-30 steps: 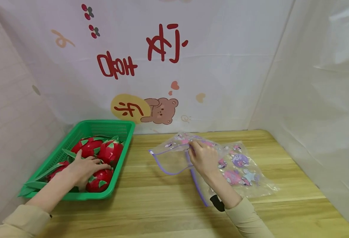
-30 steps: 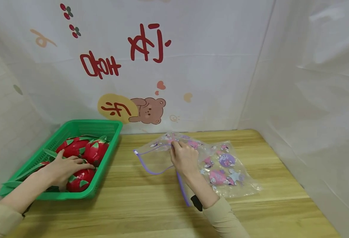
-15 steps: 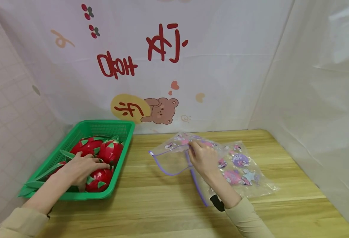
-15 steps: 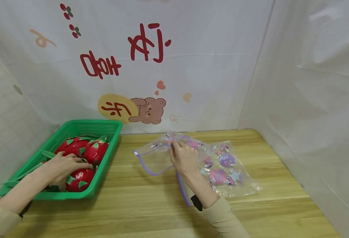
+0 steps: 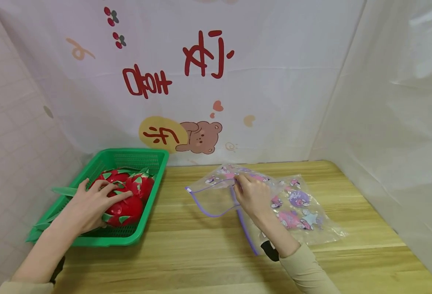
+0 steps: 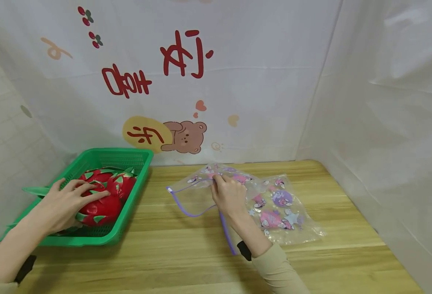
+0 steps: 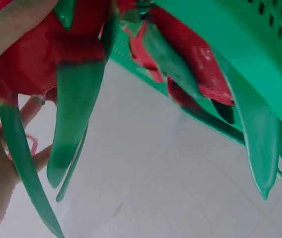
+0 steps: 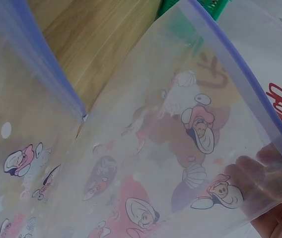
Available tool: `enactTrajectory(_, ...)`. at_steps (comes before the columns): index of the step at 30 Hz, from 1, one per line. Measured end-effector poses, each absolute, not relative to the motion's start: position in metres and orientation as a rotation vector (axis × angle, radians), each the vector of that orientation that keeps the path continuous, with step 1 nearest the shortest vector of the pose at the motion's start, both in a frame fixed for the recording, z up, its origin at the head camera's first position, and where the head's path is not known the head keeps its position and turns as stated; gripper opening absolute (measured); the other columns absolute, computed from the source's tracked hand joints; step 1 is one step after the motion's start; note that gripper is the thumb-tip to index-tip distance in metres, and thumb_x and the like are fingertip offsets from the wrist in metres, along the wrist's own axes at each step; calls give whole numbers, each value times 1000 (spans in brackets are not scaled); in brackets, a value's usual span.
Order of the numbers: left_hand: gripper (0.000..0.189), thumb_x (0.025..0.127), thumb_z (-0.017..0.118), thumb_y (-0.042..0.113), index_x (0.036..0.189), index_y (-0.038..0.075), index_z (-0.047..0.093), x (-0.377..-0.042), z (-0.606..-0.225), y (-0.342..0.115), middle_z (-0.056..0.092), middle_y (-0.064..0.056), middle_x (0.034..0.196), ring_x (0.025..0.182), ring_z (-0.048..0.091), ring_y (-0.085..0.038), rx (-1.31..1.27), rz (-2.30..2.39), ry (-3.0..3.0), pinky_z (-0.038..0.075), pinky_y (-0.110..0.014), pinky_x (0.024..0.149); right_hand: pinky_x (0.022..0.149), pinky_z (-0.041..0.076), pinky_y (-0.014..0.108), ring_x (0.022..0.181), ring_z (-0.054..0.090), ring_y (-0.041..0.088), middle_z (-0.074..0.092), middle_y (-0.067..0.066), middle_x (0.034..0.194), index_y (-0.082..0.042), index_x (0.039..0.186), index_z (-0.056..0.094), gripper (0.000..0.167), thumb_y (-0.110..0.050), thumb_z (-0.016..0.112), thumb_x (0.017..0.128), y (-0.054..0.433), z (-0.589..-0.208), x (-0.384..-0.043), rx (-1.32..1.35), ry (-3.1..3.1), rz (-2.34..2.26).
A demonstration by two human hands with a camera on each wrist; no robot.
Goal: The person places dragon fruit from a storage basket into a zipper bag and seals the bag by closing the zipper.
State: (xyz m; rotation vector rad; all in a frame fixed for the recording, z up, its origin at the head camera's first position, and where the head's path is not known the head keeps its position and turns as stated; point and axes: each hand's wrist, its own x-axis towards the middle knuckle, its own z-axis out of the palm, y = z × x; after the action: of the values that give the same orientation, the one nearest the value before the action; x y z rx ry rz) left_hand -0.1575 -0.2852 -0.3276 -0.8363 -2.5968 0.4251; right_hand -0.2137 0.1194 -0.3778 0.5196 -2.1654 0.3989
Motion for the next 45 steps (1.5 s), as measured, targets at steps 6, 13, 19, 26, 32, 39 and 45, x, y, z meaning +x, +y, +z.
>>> enactTrajectory(6,105,33,97,35,127,23,53,-152,-326,-282,58,-18,117,107,50,-42,-739,398,-2454,44,-70,78,39,28,10,39,44,6,67,3,62,-5,76,70,4,-2,70,75,119,-378,-214,517,-2169,399)
enactTrajectory(13,106,32,97,24,127,22,52,-150,-322,-270,57,-18,120,110,49,-41,-647,290,-2336,44,-69,79,37,27,12,38,41,6,66,3,60,-5,75,69,4,-2,69,75,119,-378,-215,517,-2172,405)
enactTrajectory(19,99,34,97,22,124,22,57,-149,-321,-247,60,-17,117,111,52,-40,-638,159,-2230,47,-61,76,39,24,8,38,41,4,69,5,65,-5,77,70,4,-1,70,75,119,-379,-215,519,-2182,406)
enactTrajectory(26,99,36,97,21,126,23,57,-148,-323,-212,61,-19,118,112,52,-42,-676,28,-2166,51,-59,73,38,26,8,38,41,3,72,8,69,-4,80,71,5,-1,68,77,120,-378,-215,525,-2188,415)
enactTrajectory(32,97,37,97,20,126,22,58,-152,-330,-184,61,-19,119,109,54,-43,-706,-54,-2125,54,-56,71,38,26,9,38,45,6,71,7,67,-4,80,71,4,-3,67,77,119,-376,-216,510,-2190,409)
enactTrajectory(39,88,41,96,24,122,21,62,-155,-343,-155,63,-18,117,107,56,-42,-709,-138,-2109,56,-54,72,37,21,9,37,33,3,69,6,62,-3,80,70,5,-3,66,78,119,-375,-217,493,-2171,400)
enactTrajectory(45,85,44,95,25,122,22,61,-156,-359,-131,62,-16,118,108,56,-39,-707,-209,-2120,58,-49,70,36,21,11,37,32,2,67,4,60,-4,80,70,7,-2,64,77,117,-375,-216,496,-2148,415)
